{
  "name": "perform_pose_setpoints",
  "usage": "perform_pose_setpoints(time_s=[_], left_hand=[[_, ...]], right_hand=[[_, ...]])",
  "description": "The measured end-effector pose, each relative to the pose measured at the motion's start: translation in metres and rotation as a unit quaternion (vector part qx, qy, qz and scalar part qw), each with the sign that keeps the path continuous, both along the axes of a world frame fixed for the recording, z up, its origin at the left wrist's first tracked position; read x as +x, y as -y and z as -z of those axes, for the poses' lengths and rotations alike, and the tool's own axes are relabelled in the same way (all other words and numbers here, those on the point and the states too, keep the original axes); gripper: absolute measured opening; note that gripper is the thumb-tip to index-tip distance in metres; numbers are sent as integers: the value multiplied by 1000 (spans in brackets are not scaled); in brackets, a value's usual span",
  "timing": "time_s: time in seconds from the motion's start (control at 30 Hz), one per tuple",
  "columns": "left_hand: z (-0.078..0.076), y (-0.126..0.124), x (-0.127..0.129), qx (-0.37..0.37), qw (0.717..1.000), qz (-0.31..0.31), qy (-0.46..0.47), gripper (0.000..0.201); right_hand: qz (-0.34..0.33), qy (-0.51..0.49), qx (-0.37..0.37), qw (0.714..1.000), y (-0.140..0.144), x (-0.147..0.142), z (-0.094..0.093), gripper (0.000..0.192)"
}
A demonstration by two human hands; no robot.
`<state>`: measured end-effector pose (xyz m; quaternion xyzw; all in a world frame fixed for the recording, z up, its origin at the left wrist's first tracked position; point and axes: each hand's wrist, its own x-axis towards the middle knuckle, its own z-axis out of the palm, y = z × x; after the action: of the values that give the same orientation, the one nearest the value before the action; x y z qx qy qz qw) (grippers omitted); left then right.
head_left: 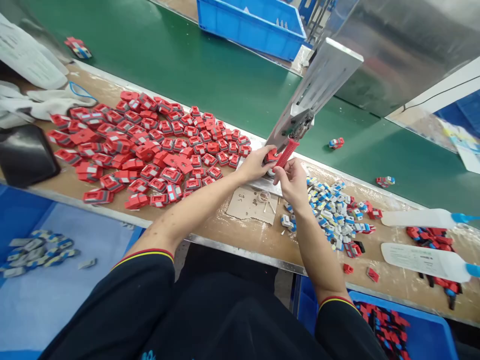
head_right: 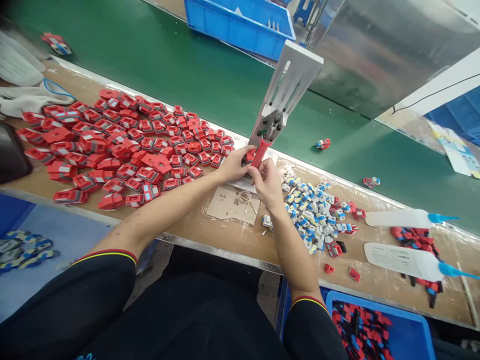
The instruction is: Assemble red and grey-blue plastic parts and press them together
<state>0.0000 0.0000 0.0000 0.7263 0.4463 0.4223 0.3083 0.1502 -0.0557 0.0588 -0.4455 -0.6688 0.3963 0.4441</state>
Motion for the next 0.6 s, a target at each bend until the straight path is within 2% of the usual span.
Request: perform_pose_setpoints(time_s=[0.1,0.17,0.23,0.3,0.37,0.47,0.53,0.6], left_hand=[[-11,1,-11,22,999,6,-39,69],[-24,8,-35,53,995,-16,-78,71],[-41,26,-71,71,987,-36,-138,55],[-57,55,-110,50,972,-26,-226,33],[-66,89,-143,20,947,15,-319,27],[-65,127,-167,6,907,49,-418,34],[-59,136,-168,23,889,29,-456,35],[-54,133,-163,39,871,22,-490,36]], right_hand=[[11,-12,13,1000,-4,1,12,55],[22,-25,26,999,2,13,15,51],[53,-18,50,997,12,32,17,46],[73,28,69,995,25,53,17,37],[41,100,66,992,35,70,18,28],[-55,185,37,980,42,77,23,23],[-98,217,17,971,43,72,28,24],[-117,239,4,964,43,66,31,16]])
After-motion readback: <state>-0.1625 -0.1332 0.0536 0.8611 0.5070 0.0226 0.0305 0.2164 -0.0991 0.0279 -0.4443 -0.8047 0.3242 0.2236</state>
